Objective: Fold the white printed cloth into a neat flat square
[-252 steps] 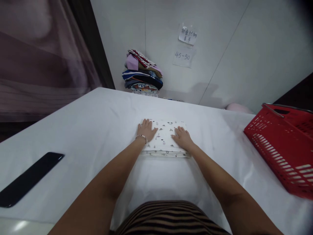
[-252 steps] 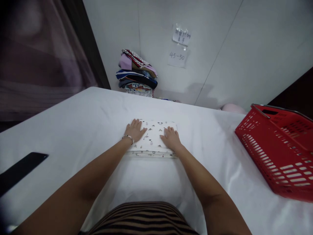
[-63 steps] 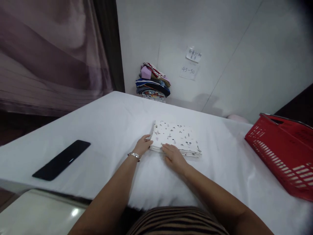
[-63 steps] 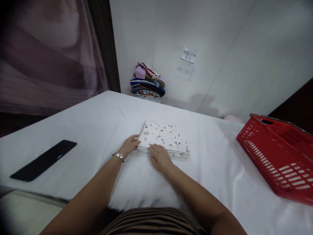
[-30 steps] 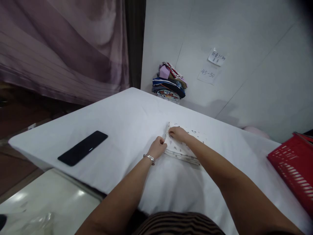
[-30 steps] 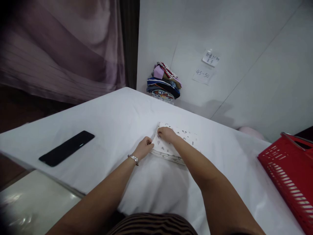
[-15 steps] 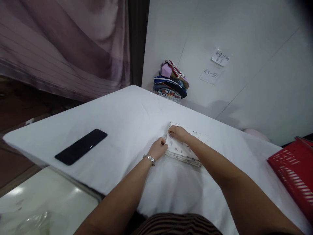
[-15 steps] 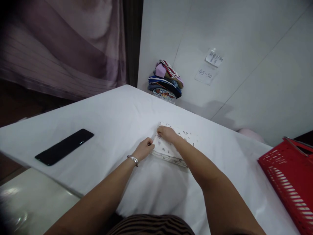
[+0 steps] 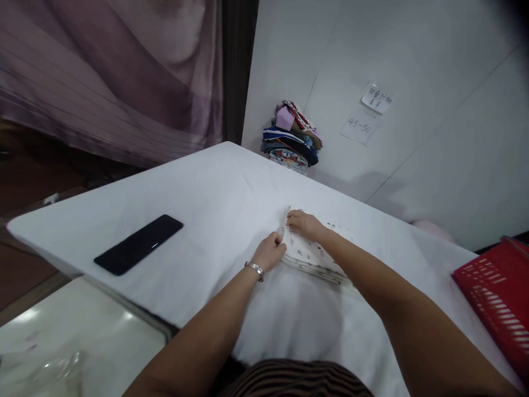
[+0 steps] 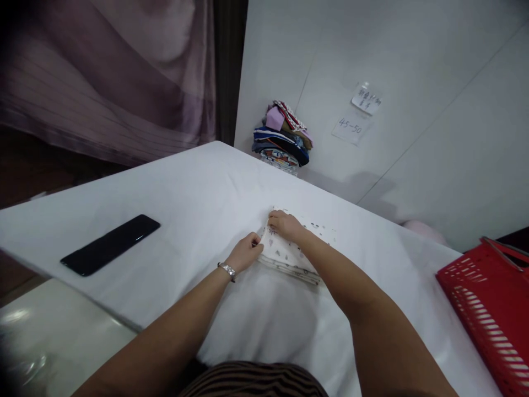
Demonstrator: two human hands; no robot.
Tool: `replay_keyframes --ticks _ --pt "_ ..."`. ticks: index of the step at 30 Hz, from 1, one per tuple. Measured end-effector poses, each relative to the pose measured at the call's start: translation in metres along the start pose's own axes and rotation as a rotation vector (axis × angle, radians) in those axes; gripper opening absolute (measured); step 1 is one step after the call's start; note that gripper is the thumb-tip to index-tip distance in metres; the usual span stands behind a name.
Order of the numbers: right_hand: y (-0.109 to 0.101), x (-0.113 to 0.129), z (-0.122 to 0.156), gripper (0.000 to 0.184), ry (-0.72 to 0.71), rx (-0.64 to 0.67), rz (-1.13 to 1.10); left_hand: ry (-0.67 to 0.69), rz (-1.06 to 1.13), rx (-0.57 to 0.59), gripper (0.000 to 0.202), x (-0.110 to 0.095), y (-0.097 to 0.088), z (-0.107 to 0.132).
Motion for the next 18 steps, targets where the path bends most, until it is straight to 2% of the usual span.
replay_keyframes --ticks 7,13,16,18 --pt "0.007 -0.005 -0.002 0.023 0.017 0.042 -0.063 0.026 -0.04 0.005 0.004 -0.004 0.0 0.003" --pt "0.016 -0.004 -0.008 0.023 0.016 0.091 -0.114 0.066 -0.062 0.015 0.011 -0.003 0.0 0.003" --pt "0.02 -0.005 -0.008 0.024 0.023 0.046 -0.187 0.044 -0.061 0.011 0.012 -0.003 0.0 0.003" --pt "0.022 -0.009 -0.006 0.024 0.072 -0.037 -0.263 0.039 -0.061 0.003 0.011 -0.002 0.001 0.003"
Point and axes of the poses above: each hand's wrist, its own z-axis away from the middle knuckle, its own y-axis out of the palm, x = y × z, the point moved 2 cm from there along -z, towards the middle knuckle, and after that the axes turned 12 degrees about z, right-handed, at the moved point
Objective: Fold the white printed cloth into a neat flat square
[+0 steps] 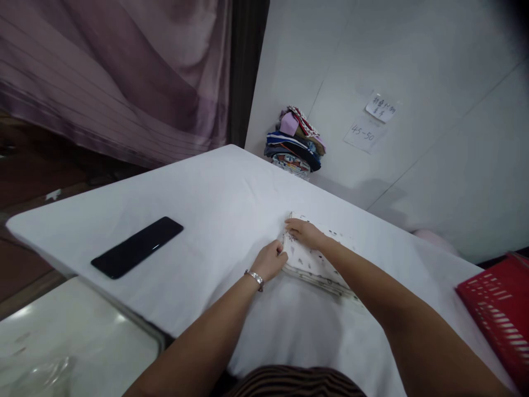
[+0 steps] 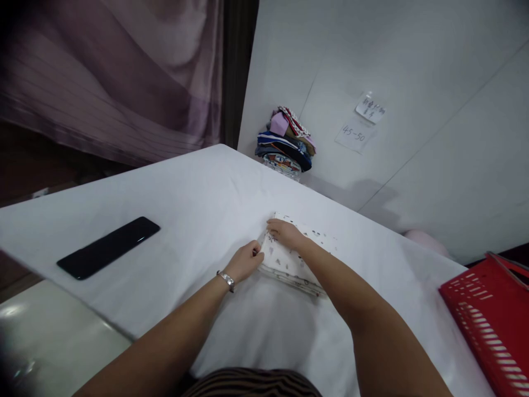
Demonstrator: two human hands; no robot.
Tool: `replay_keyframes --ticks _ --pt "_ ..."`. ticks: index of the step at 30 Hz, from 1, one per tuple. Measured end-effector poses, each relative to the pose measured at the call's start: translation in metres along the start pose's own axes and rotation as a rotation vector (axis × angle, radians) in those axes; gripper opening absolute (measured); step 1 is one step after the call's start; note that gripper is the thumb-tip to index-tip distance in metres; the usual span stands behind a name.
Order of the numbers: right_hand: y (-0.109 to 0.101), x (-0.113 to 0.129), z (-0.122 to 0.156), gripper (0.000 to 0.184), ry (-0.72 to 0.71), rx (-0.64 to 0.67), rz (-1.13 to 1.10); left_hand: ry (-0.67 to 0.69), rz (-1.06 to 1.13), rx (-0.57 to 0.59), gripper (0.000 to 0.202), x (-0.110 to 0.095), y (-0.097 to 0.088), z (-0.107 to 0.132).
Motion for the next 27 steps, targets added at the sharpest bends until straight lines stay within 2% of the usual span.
replay_keyframes --ticks 5,9,11,16,20,27 --pt "-0.001 -0.025 0.009 0.024 0.238 -0.233 -0.151 0.005 -0.007 -0.011 0.008 0.0 0.001 0.001" --pt "-0.004 -0.041 0.009 0.025 0.443 -0.258 -0.152 -0.007 -0.022 -0.001 0.007 -0.001 0.0 0.002" --pt "-0.004 -0.041 0.004 0.024 0.437 -0.231 -0.121 -0.01 -0.027 -0.001 0.008 -0.001 0.0 0.003" --pt "0.012 -0.036 -0.012 0.028 0.291 -0.168 -0.016 -0.008 -0.043 0.005 0.009 -0.004 0.0 0.004" --pt "0.025 -0.036 -0.012 0.031 0.292 -0.224 -0.031 -0.006 -0.044 0.008 0.009 -0.005 -0.001 0.005" --pt "0.028 -0.028 -0.005 0.038 0.267 -0.248 0.007 0.001 -0.057 -0.004 0.009 -0.007 -0.001 0.005"
Point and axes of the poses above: each hand's wrist, its own z-axis away from the middle knuckle, its own y-axis out of the palm, x = y × z, the point moved 2 cm from there along -z, towards the middle knuckle, and after that the axes turned 12 degrees about z, right-handed, at the moved point
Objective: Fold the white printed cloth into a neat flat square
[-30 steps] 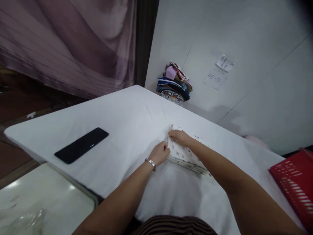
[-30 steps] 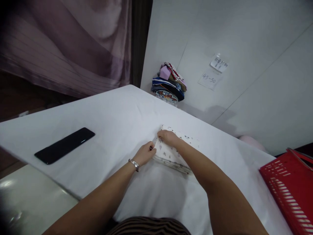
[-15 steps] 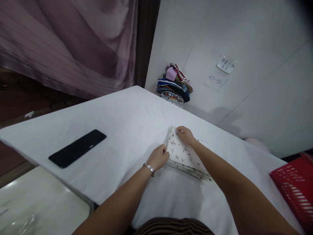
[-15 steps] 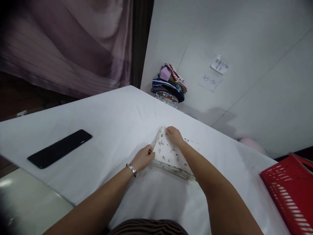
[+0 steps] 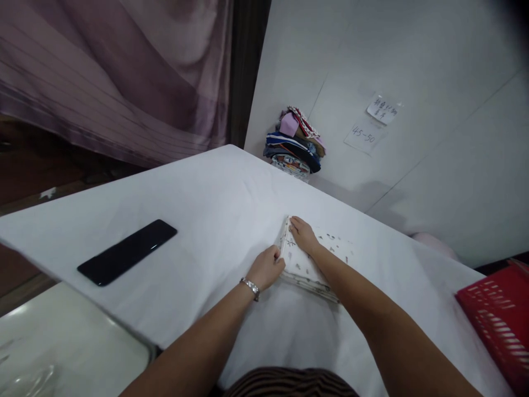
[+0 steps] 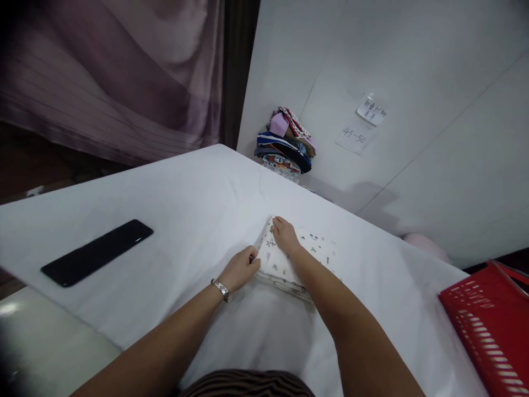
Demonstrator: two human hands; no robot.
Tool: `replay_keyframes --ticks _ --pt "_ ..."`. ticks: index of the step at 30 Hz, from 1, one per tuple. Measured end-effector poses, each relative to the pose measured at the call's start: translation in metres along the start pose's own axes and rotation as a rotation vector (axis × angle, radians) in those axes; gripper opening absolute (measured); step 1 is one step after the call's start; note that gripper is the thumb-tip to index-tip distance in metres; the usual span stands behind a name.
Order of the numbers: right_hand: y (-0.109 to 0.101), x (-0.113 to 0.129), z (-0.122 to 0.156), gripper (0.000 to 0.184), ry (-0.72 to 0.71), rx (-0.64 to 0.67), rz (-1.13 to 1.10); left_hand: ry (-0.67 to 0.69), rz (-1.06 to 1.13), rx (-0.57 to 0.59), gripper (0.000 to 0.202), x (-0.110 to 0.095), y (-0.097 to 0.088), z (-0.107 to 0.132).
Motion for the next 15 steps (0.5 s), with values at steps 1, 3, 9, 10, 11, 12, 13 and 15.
replay_keyframes --ticks 1,3,9,10,11,12,13,15 --pt "0.0 0.002 0.0 0.039 -0.001 0.003 0.006 0.0 0.002 -0.003 0.009 0.001 0.0 -0.001" --pt "-0.001 0.006 -0.001 0.039 0.028 0.024 0.006 -0.007 0.016 -0.011 0.007 0.004 0.001 -0.002" --pt "-0.018 0.033 0.036 0.041 0.113 0.123 -0.042 -0.043 0.147 -0.055 0.011 0.013 0.002 -0.007" --pt "-0.021 0.04 0.048 0.044 0.107 0.143 -0.045 -0.035 0.167 -0.061 0.015 0.013 0.003 -0.007" --pt "-0.024 0.048 0.06 0.047 0.102 0.165 -0.041 -0.031 0.181 -0.062 0.019 0.013 0.003 -0.008" --pt "-0.027 0.056 0.072 0.05 0.098 0.189 -0.03 -0.032 0.188 -0.059 0.022 0.013 0.003 -0.009" --pt "-0.029 0.064 0.081 0.053 0.091 0.205 -0.01 -0.036 0.188 -0.052 0.025 0.013 0.002 -0.009" --pt "-0.034 0.076 0.094 0.055 0.085 0.207 0.04 -0.047 0.178 -0.039 0.027 0.013 0.002 -0.011"
Point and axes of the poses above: each hand's wrist, its own z-axis away from the middle knuckle, its own y-axis out of the palm, x = y × z, the point moved 2 cm from there along -z, towards the middle knuckle, and after that the axes turned 12 degrees about z, right-handed, at the moved point
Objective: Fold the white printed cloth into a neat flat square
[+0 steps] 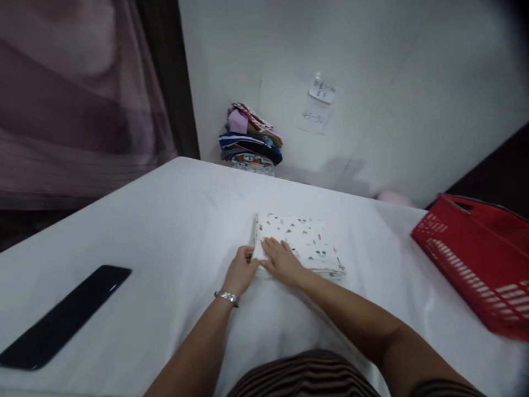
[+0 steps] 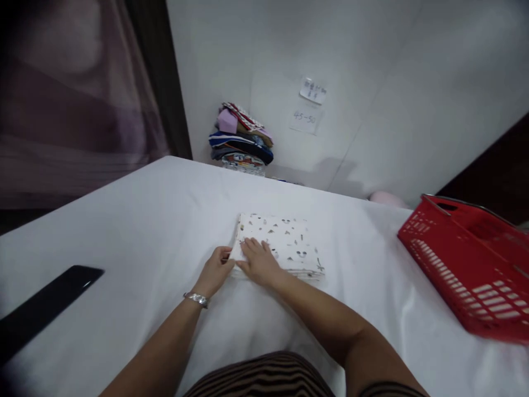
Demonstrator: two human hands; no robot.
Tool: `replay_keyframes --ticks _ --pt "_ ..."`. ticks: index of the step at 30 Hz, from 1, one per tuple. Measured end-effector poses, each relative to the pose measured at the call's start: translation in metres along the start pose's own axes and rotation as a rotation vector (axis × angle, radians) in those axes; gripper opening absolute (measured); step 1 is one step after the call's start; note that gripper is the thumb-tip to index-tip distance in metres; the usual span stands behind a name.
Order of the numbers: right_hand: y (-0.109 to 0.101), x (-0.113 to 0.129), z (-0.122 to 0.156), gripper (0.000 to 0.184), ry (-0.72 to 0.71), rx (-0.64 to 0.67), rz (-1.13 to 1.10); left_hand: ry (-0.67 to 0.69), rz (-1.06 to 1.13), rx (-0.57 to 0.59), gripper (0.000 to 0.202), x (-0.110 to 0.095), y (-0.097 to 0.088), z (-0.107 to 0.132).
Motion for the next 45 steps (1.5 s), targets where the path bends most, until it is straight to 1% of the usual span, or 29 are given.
replay_keyframes --ticks 3,6,9,12,14,16,19,21,23,24,25,26,27,28,30,32,33,35,38,40,42,43,45 --pt "-0.006 0.005 0.012 0.055 -0.002 -0.012 0.028 0.0 -0.026 0.003 0.028 0.0 -0.001 -0.002" --pt "-0.009 -0.001 0.025 0.056 -0.022 -0.045 0.061 0.018 -0.081 0.001 0.029 -0.002 -0.002 -0.001" --pt "-0.004 -0.008 0.043 0.059 -0.03 -0.069 0.112 0.027 -0.124 0.006 0.03 -0.004 -0.002 0.0" --pt "-0.001 -0.012 0.057 0.061 -0.037 -0.062 0.066 -0.003 -0.101 -0.007 0.032 -0.004 -0.002 -0.001" --pt "-0.006 -0.016 0.065 0.061 -0.028 -0.051 -0.008 -0.029 -0.063 -0.027 0.032 -0.004 -0.003 -0.003" --pt "-0.013 -0.024 0.076 0.06 0.015 -0.042 -0.067 -0.057 -0.032 -0.047 0.033 -0.002 -0.005 -0.006" --pt "-0.024 -0.044 0.1 0.057 0.115 -0.025 -0.137 -0.092 0.002 -0.06 0.034 0.0 -0.007 -0.008" --pt "-0.029 -0.059 0.117 0.055 0.106 -0.012 -0.227 -0.098 0.019 -0.06 0.034 0.002 -0.007 -0.009" --pt "-0.033 -0.077 0.13 0.05 0.119 -0.082 -0.327 -0.105 0.014 -0.064 0.034 0.003 -0.008 -0.009" --pt "-0.036 -0.088 0.135 0.047 0.17 -0.151 -0.37 -0.113 0.007 -0.068 0.034 0.003 -0.008 -0.009" --pt "-0.038 -0.1 0.138 0.044 0.259 -0.23 -0.404 -0.126 0.0 -0.07 0.035 0.003 -0.008 -0.01" --pt "-0.039 -0.112 0.141 0.043 0.374 -0.301 -0.436 -0.143 -0.001 -0.067 0.035 0.003 -0.008 -0.01" --pt "-0.039 -0.125 0.142 0.042 0.496 -0.341 -0.474 -0.163 0.007 -0.065 0.035 0.002 -0.009 -0.011" --pt "-0.037 -0.136 0.143 0.042 0.614 -0.348 -0.533 -0.184 0.025 -0.061 0.036 0.002 -0.009 -0.012" --pt "-0.031 -0.153 0.143 0.046 0.802 -0.291 -0.722 -0.241 0.076 -0.057 0.039 0.0 -0.01 -0.013" --pt "-0.026 -0.162 0.142 0.049 0.904 -0.197 -0.957 -0.307 0.102 -0.053 0.045 -0.003 -0.009 -0.014" --pt "-0.024 -0.164 0.141 0.048 0.917 -0.156 -1.055 -0.331 0.085 -0.055 0.049 -0.005 -0.008 -0.014" --pt "-0.024 -0.165 0.14 0.039 0.906 -0.069 -1.175 -0.343 -0.007 -0.06 0.057 -0.01 -0.005 -0.014" --pt "-0.027 -0.161 0.138 0.029 0.86 0.066 -1.264 -0.262 -0.159 -0.045 0.067 -0.019 -0.001 -0.016" --pt "-0.028 -0.154 0.137 0.027 0.842 0.105 -1.344 -0.18 -0.212 -0.018 0.067 -0.027 -0.002 -0.023" --pt "-0.025 -0.142 0.135 0.025 0.814 0.102 -1.455 -0.101 -0.282 -0.029 0.064 -0.034 -0.009 -0.036" --pt "-0.022 -0.134 0.135 0.025 0.795 0.108 -1.516 -0.069 -0.334 -0.054 0.062 -0.037 -0.015 -0.043" --pt "-0.016 -0.112 0.134 0.027 0.733 0.141 -1.641 -0.059 -0.448 -0.101 0.057 -0.04 -0.027 -0.059"
Point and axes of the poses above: each hand's wrist, its own z-axis away from the middle knuckle, its own y-axis out of the palm, x = y × z, the point moved 2 cm from there along -z, towards the middle knuckle, and after that the axes turned 12 degrees about z, right-handed, at the moved point
